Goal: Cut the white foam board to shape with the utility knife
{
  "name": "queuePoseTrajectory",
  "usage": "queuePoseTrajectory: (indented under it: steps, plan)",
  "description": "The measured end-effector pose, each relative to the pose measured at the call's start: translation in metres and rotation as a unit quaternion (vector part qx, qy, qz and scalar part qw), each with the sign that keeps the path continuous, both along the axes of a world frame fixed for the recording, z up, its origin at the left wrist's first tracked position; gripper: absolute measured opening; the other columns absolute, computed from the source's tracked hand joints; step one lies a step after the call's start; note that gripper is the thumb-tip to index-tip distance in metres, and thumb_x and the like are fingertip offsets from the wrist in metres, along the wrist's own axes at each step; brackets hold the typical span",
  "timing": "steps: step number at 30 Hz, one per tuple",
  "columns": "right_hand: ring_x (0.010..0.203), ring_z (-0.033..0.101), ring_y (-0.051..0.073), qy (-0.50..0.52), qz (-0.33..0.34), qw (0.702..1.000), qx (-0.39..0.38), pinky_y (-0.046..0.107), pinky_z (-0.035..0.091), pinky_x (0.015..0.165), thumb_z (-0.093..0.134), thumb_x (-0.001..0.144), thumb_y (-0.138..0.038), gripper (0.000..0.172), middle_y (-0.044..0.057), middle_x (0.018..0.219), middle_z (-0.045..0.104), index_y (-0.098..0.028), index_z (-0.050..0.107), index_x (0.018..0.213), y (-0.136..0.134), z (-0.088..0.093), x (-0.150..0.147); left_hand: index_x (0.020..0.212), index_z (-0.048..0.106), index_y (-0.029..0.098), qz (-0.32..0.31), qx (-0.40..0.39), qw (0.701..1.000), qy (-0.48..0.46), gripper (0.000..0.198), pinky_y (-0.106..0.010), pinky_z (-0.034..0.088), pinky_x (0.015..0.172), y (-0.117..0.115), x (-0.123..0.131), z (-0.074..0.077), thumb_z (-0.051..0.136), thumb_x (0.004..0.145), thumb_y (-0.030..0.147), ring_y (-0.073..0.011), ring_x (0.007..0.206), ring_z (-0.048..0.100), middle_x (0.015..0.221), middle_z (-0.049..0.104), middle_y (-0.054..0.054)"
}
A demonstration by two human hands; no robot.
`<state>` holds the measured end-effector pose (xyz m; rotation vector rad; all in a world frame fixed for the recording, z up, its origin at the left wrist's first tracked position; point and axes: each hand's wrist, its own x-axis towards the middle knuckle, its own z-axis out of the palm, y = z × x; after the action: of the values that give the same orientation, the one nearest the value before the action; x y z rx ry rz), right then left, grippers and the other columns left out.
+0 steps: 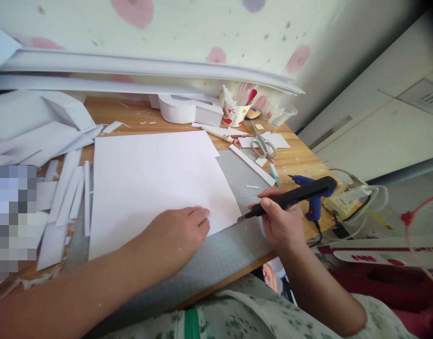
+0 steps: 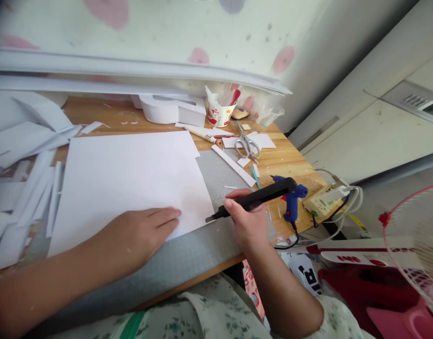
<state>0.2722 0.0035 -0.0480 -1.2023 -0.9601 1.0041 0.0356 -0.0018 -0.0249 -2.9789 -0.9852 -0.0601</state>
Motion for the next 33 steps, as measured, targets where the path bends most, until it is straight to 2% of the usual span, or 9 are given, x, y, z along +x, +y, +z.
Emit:
queuePoseTrajectory:
  steps: [4, 7, 11, 14, 17, 22, 33]
  plan:
    - [0.060, 0.059, 0.016, -0.066, -0.028, 0.997, 0.034, 0.030, 0.050, 0.056, 0.076, 0.064, -0.031, 0.023, 0.000, 0.066, 0.061, -0.021, 0.065, 0.082, -0.009, -0.008, -0.013, 0.107, 0.063, 0.008, 0.007, 0.027, 1.000, -0.003, 0.034, -0.035, 0.049, 0.090, -0.004, 0.002, -0.003, 0.045, 0.080, 0.000, -0.0243, 0.108, 0.058, 0.116, 0.063, -0.014]
    - [0.062, 0.060, 0.016, -0.141, -0.041, 0.986, 0.073, 0.030, 0.051, 0.057, 0.071, 0.069, -0.028, 0.019, 0.000, 0.070, 0.062, -0.021, 0.061, 0.084, -0.015, -0.010, -0.022, 0.106, 0.063, 0.005, -0.006, 0.048, 0.999, 0.000, 0.032, -0.038, 0.047, 0.093, -0.008, 0.005, -0.008, 0.047, 0.078, 0.001, -0.0260, 0.108, 0.058, 0.115, 0.062, -0.018]
    - [0.057, 0.057, 0.013, -0.270, -0.036, 0.949, 0.157, 0.026, 0.050, 0.054, 0.066, 0.069, -0.020, 0.012, -0.004, 0.066, 0.058, -0.022, 0.056, 0.075, -0.018, -0.009, -0.031, 0.104, 0.063, 0.004, -0.004, 0.076, 0.997, 0.005, 0.031, -0.041, 0.049, 0.090, -0.011, 0.007, -0.016, 0.049, 0.077, 0.002, -0.0298, 0.109, 0.058, 0.115, 0.062, -0.023]
    - [0.057, 0.060, 0.013, -0.344, -0.024, 0.918, 0.195, 0.025, 0.051, 0.054, 0.067, 0.071, -0.023, 0.015, -0.003, 0.068, 0.063, -0.023, 0.058, 0.083, -0.018, -0.007, -0.035, 0.105, 0.063, 0.004, 0.000, 0.086, 0.996, 0.009, 0.030, -0.041, 0.052, 0.086, -0.013, 0.008, -0.020, 0.050, 0.078, 0.004, -0.0319, 0.110, 0.058, 0.118, 0.060, -0.024]
    - [0.064, 0.066, 0.016, -0.399, 0.005, 0.891, 0.214, 0.027, 0.055, 0.059, 0.065, 0.074, -0.025, 0.016, 0.000, 0.076, 0.069, -0.023, 0.062, 0.090, -0.017, -0.004, -0.037, 0.105, 0.063, 0.005, 0.001, 0.097, 0.995, 0.010, 0.031, -0.040, 0.054, 0.084, -0.013, 0.008, -0.021, 0.051, 0.077, 0.004, -0.0324, 0.108, 0.060, 0.120, 0.060, -0.023]
    - [0.065, 0.068, 0.016, -0.441, 0.023, 0.871, 0.215, 0.027, 0.057, 0.061, 0.063, 0.077, -0.024, 0.011, 0.001, 0.076, 0.072, -0.023, 0.063, 0.088, -0.014, -0.002, -0.037, 0.104, 0.064, 0.005, 0.002, 0.095, 0.995, 0.019, 0.031, -0.038, 0.056, 0.081, -0.012, 0.009, -0.018, 0.048, 0.077, 0.004, -0.0317, 0.108, 0.060, 0.118, 0.061, -0.023]
    - [0.067, 0.069, 0.017, -0.446, 0.045, 0.870, 0.205, 0.028, 0.057, 0.063, 0.065, 0.076, -0.026, 0.014, 0.001, 0.079, 0.072, -0.024, 0.063, 0.090, -0.011, -0.007, -0.034, 0.102, 0.064, 0.004, 0.000, 0.109, 0.994, -0.005, 0.030, -0.038, 0.058, 0.074, -0.011, 0.009, -0.020, 0.048, 0.076, 0.003, -0.0338, 0.106, 0.061, 0.116, 0.062, -0.024]
